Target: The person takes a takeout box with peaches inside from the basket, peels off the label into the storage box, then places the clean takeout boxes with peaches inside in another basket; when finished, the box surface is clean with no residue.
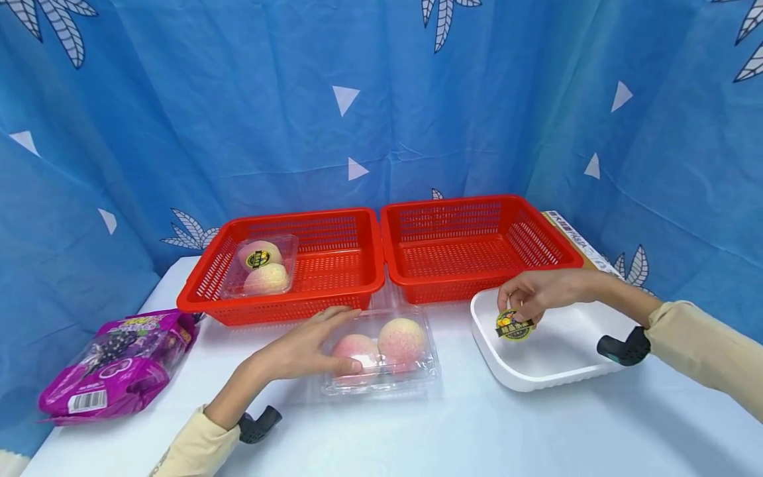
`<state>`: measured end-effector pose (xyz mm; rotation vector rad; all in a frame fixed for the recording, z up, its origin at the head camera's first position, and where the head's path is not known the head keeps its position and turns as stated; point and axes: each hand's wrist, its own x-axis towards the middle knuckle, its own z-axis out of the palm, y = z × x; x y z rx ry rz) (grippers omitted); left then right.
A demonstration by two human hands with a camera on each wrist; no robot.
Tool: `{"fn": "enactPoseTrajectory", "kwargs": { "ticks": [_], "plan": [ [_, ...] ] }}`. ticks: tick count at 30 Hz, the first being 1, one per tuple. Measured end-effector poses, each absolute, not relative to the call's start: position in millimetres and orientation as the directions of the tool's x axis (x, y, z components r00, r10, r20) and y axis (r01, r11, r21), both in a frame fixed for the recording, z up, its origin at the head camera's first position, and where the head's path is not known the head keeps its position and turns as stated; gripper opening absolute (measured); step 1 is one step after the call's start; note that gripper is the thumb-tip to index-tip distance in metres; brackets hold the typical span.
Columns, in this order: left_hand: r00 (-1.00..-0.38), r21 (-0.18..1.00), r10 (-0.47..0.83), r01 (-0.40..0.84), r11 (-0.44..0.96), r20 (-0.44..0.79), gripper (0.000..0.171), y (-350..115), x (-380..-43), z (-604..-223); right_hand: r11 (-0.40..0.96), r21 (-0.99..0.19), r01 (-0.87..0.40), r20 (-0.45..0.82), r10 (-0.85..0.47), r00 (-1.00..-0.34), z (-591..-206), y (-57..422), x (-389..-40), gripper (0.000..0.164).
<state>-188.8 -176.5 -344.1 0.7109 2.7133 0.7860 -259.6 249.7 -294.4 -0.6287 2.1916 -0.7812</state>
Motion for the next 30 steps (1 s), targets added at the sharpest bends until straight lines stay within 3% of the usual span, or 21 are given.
{"fn": "enactPoseTrajectory", "kwargs": {
  "ticks": [6,15,19,23,26,30],
  "plan": [
    [-0.854,0.546,0.515,0.398,0.737,-0.073,0.087,-178,-190,-345,0.785,-0.561,-0.262,-0.516,-0.579,-0.631,-317,251,-272,0.013],
    [-0.859,0.563,0.504,0.376,0.736,-0.086,0.09,-176,-188,-345,0.845,-0.329,-0.422,-0.48,-0.535,-0.696,-342,238,-273,0.016],
    [-0.86,0.557,0.504,0.378,0.739,-0.084,0.09,-175,-188,-345,0.859,-0.148,-0.49,-0.425,-0.502,-0.753,-342,231,-267,0.017],
    [-0.855,0.55,0.514,0.397,0.735,-0.071,0.089,-175,-189,-344,0.87,0.083,-0.486,-0.357,-0.43,-0.829,-338,226,-260,0.03],
    [-0.855,0.549,0.513,0.395,0.737,-0.074,0.089,-175,-189,-344,0.894,0.051,-0.446,-0.409,-0.389,-0.826,-336,223,-257,0.033],
    [-0.858,0.556,0.507,0.382,0.738,-0.084,0.09,-175,-189,-344,0.898,-0.178,-0.403,-0.552,-0.43,-0.715,-335,223,-257,0.022]
  ]
}}
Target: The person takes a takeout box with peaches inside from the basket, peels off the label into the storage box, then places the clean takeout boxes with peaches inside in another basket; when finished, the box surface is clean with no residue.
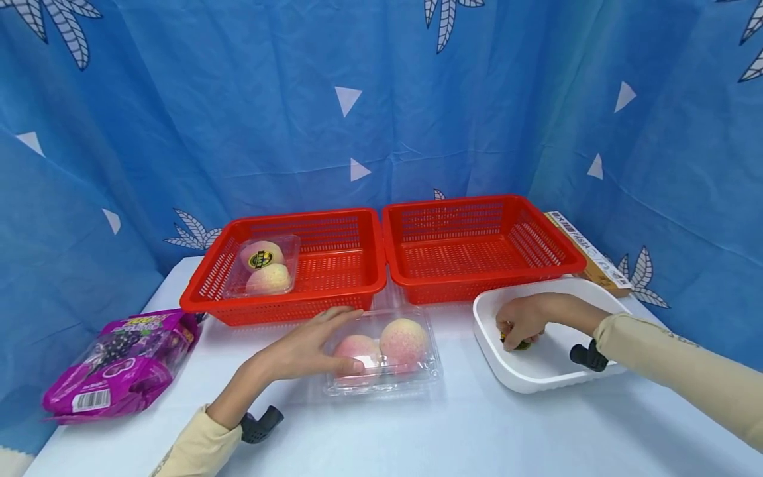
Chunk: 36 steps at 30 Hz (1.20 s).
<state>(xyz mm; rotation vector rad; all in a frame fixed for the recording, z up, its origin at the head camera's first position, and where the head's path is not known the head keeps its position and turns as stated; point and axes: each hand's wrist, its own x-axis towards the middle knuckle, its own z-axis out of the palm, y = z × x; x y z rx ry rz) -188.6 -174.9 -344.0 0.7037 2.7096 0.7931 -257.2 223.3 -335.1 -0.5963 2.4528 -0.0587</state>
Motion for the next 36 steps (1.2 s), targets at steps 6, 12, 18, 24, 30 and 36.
{"fn": "enactPoseTrajectory", "kwargs": {
  "ticks": [6,12,18,24,30,36],
  "plan": [
    [-0.859,0.554,0.504,0.379,0.741,-0.086,0.09,-175,-189,-344,0.843,-0.29,-0.453,-0.495,-0.537,-0.683,-328,222,-258,0.024],
    [-0.857,0.543,0.509,0.39,0.744,-0.082,0.089,-175,-189,-342,0.797,-0.327,-0.507,-0.348,-0.601,-0.72,-302,208,-245,0.031],
    [-0.858,0.544,0.508,0.39,0.743,-0.079,0.089,-175,-190,-342,0.713,-0.391,-0.582,-0.142,-0.672,-0.727,-283,183,-237,0.028],
    [-0.845,0.546,0.532,0.424,0.723,-0.049,0.087,-176,-190,-345,0.635,-0.425,-0.645,-0.12,-0.746,-0.655,-293,141,-237,0.041],
    [-0.829,0.569,0.559,0.443,0.693,-0.036,0.087,-177,-191,-346,0.59,-0.433,-0.681,-0.165,-0.795,-0.583,-312,108,-247,0.048],
    [-0.82,0.601,0.57,0.426,0.676,-0.059,0.086,-178,-192,-346,0.574,-0.534,-0.621,-0.182,-0.795,-0.578,-328,96,-255,0.05]
  ]
}}
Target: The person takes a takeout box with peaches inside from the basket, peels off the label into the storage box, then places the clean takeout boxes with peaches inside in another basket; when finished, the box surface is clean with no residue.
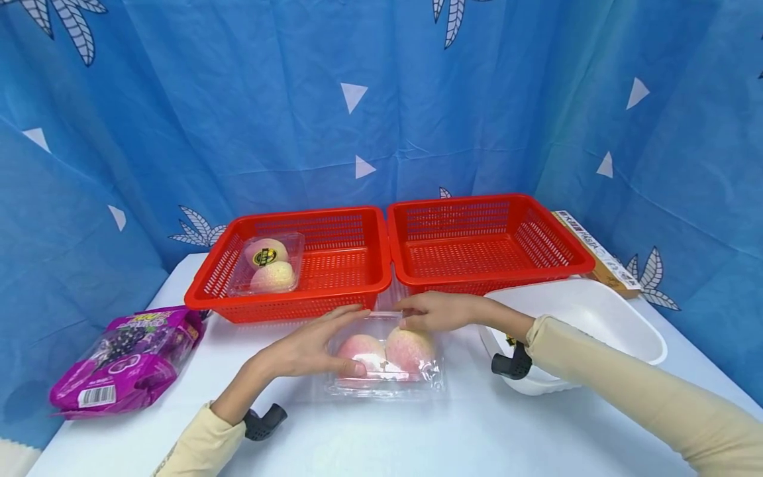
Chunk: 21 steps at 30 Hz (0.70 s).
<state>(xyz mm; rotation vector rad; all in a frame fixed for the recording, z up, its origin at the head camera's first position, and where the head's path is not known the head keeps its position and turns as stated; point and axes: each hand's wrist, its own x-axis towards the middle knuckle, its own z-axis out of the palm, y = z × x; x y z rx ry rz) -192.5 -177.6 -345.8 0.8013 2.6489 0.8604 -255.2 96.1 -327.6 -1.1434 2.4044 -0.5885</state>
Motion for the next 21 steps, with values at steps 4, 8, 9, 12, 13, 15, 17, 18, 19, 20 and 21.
{"fn": "enactPoseTrajectory", "kwargs": {
  "ticks": [4,8,9,12,13,15,17,18,19,20,21],
  "plan": [
    [-0.808,0.621,0.584,0.423,0.66,-0.07,0.084,-179,-193,-344,0.608,-0.616,-0.501,-0.243,-0.752,-0.613,-329,101,-254,0.052],
    [-0.794,0.639,0.605,0.432,0.636,-0.065,0.082,-180,-193,-341,0.622,-0.712,-0.327,-0.338,-0.712,-0.616,-330,109,-250,0.044],
    [-0.79,0.643,0.61,0.437,0.63,-0.062,0.082,-180,-193,-341,0.619,-0.734,-0.279,-0.36,-0.703,-0.613,-331,111,-249,0.041],
    [-0.778,0.638,0.627,0.459,0.619,-0.048,0.08,-179,-191,-339,0.599,-0.783,-0.166,-0.403,-0.693,-0.598,-335,119,-241,0.035],
    [-0.776,0.632,0.63,0.467,0.619,-0.044,0.08,-179,-190,-338,0.591,-0.795,-0.134,-0.411,-0.689,-0.596,-337,122,-238,0.035],
    [-0.769,0.613,0.639,0.492,0.618,-0.027,0.077,-177,-188,-336,0.568,-0.818,-0.086,-0.418,-0.69,-0.591,-339,127,-230,0.034],
    [-0.768,0.582,0.641,0.518,0.627,-0.006,0.074,-175,-185,-334,0.535,-0.843,-0.051,-0.408,-0.7,-0.586,-340,132,-222,0.034],
    [-0.77,0.568,0.637,0.528,0.631,0.009,0.071,-174,-183,-333,0.517,-0.855,-0.04,-0.398,-0.705,-0.586,-340,135,-217,0.034],
    [-0.774,0.555,0.632,0.54,0.633,0.032,0.067,-172,-182,-332,0.503,-0.863,-0.039,-0.387,-0.709,-0.59,-340,138,-213,0.034],
    [-0.778,0.539,0.624,0.554,0.634,0.067,0.062,-170,-182,-332,0.487,-0.873,-0.036,-0.375,-0.714,-0.591,-339,142,-209,0.034],
    [-0.785,0.524,0.61,0.566,0.636,0.108,0.057,-168,-182,-331,0.473,-0.88,-0.032,-0.363,-0.716,-0.597,-338,146,-205,0.036]
  ]
}}
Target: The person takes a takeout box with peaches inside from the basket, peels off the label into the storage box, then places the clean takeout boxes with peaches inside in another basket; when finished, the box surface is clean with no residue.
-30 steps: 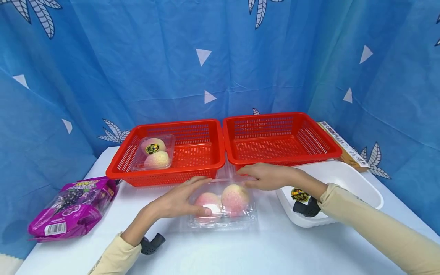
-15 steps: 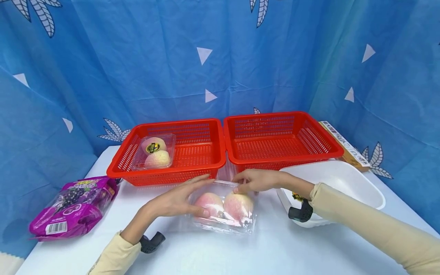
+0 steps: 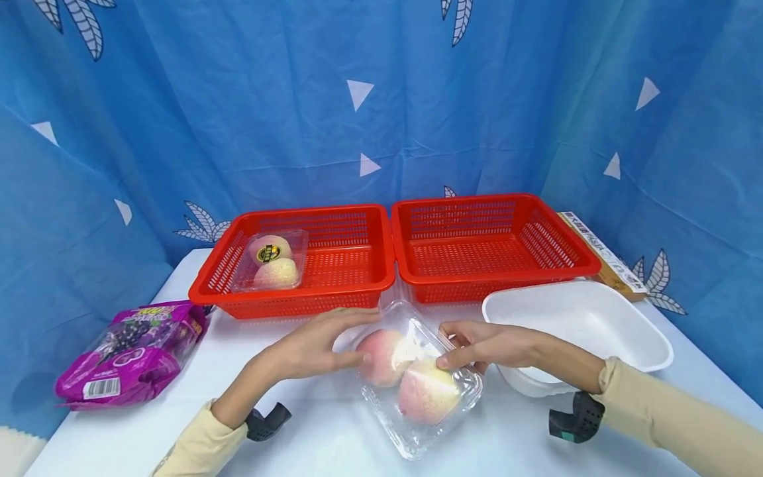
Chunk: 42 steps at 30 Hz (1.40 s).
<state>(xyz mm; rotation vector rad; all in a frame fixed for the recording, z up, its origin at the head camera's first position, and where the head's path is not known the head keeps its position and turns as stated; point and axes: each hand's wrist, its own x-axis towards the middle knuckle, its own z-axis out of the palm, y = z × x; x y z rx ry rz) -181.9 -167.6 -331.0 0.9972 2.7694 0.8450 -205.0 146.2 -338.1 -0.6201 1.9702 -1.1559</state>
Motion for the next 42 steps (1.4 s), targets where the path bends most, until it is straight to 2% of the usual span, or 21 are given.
{"fn": "enactPoseTrajectory", "kwargs": {
  "ticks": [4,7,10,13,17,21,25,30,36,42],
  "plan": [
    [-0.806,0.494,0.503,0.589,0.639,0.311,0.039,-157,-189,-330,0.445,-0.895,-0.028,-0.328,-0.701,-0.633,-329,172,-191,0.048],
    [-0.814,0.49,0.413,0.577,0.653,0.409,0.038,-152,-201,-329,0.43,-0.902,-0.041,-0.293,-0.678,-0.674,-318,193,-186,0.046],
    [-0.825,0.48,0.37,0.554,0.68,0.427,0.045,-145,-217,-330,0.392,-0.913,-0.116,-0.194,-0.666,-0.721,-307,215,-187,0.03],
    [-0.836,0.435,0.362,0.529,0.729,0.412,0.051,-134,-237,-334,0.284,-0.932,-0.225,-0.038,-0.695,-0.718,-293,237,-198,0.014],
    [-0.851,0.36,0.374,0.502,0.787,0.369,0.062,-114,-259,-337,0.186,-0.944,-0.273,0.067,-0.701,-0.71,-267,259,-228,0.013],
    [-0.873,0.282,0.387,0.467,0.838,0.297,0.067,-97,-270,-337,0.267,-0.935,-0.233,0.017,-0.622,-0.783,-245,277,-267,0.012],
    [-0.895,0.224,0.377,0.428,0.875,0.239,0.067,-90,-272,-336,0.412,-0.893,-0.183,-0.072,-0.531,-0.844,-233,290,-308,0.008],
    [-0.899,0.213,0.372,0.42,0.882,0.23,0.065,-89,-272,-339,0.568,-0.819,-0.077,-0.192,-0.399,-0.897,-234,299,-350,0.019],
    [-0.894,0.213,0.379,0.429,0.878,0.238,0.063,-91,-273,-342,0.631,-0.773,0.066,-0.368,-0.36,-0.857,-255,305,-385,0.027],
    [-0.891,0.208,0.382,0.433,0.877,0.247,0.063,-90,-273,-342,0.697,-0.708,0.11,-0.489,-0.372,-0.789,-267,303,-395,0.027]
  ]
}}
